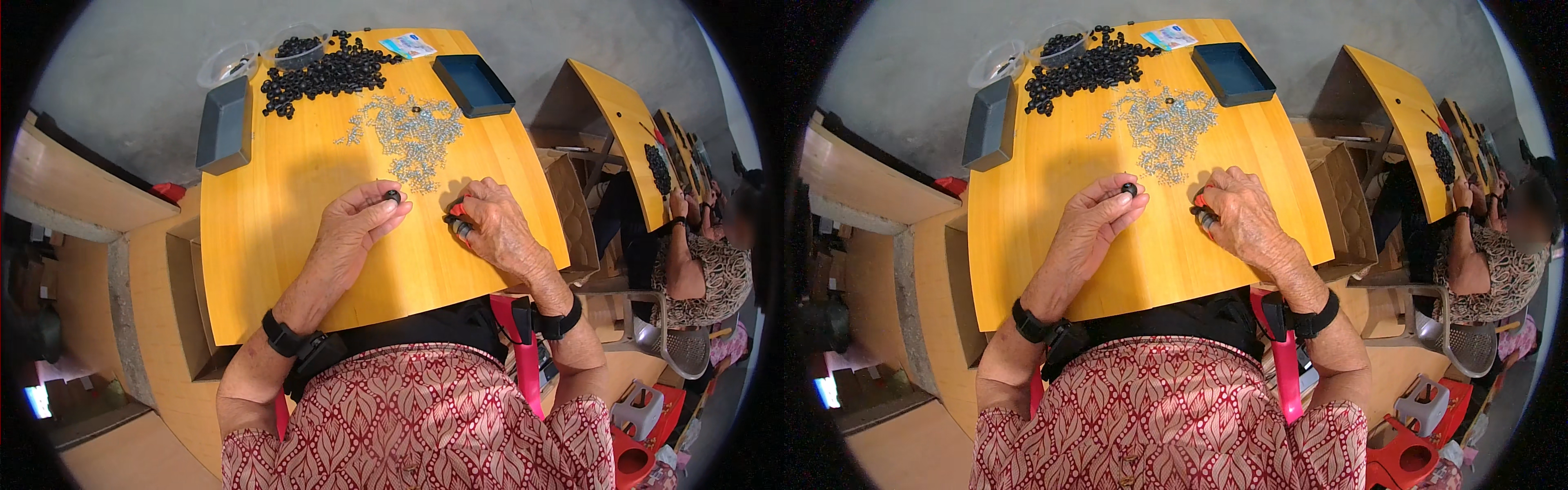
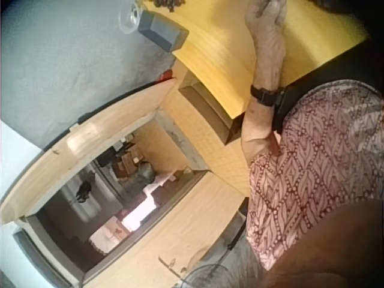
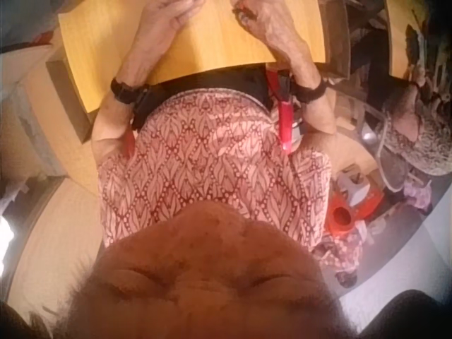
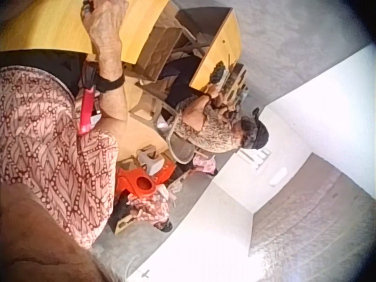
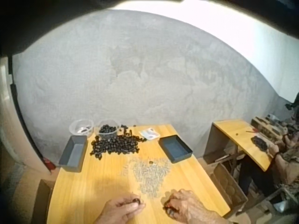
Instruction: The person assembles small metal pins and metal springs into black plastic housing components by hand.
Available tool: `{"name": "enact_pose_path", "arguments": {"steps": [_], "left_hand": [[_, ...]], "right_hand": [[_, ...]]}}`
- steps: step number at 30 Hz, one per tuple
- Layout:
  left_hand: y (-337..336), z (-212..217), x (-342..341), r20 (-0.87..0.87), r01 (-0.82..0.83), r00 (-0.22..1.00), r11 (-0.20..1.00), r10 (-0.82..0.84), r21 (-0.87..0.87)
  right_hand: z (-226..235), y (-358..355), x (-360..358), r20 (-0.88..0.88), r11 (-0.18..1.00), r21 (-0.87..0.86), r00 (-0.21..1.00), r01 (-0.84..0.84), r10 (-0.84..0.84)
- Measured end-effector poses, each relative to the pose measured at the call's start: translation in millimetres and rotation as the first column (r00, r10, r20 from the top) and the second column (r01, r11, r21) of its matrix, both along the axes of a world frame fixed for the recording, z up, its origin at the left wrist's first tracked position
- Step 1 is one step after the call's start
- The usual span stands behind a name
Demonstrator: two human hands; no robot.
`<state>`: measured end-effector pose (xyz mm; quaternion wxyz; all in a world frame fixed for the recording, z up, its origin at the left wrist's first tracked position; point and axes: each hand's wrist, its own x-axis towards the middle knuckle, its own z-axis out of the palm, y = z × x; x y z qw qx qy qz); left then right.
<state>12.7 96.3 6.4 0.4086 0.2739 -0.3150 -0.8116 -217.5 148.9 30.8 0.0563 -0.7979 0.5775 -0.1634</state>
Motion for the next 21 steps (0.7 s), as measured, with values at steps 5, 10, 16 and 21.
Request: {"name": "enact_pose_path", "arguments": {"steps": [5,10,16,21], "left_hand": [[4.3,8.4,-1.0,0.073,0.018,0.997,1.000,-0.019,0.010],[7.0,16.2,1.8,0.119,0.052,0.992,0.997,-0.044,-0.063],[15.1,22.5,5.3,0.149,0.056,0.988,0.988,-0.035,-0.141],[25.6,27.7,-0.8,0.139,0.094,0.988,0.972,-0.065,-0.215]], "right_hand": [[2.4,3.4,-0.7,-0.002,0.999,0.000,0.999,0.042,-0.042],[6.6,2.8,6.2,-0.009,0.999,0.010,0.999,-0.042,0.042],[7.4,-0.5,13.5,-0.043,0.994,0.023,0.993,-0.106,0.107],[18.7,2.5,7.8,0.174,0.997,0.078,0.985,-0.027,0.013]]}}
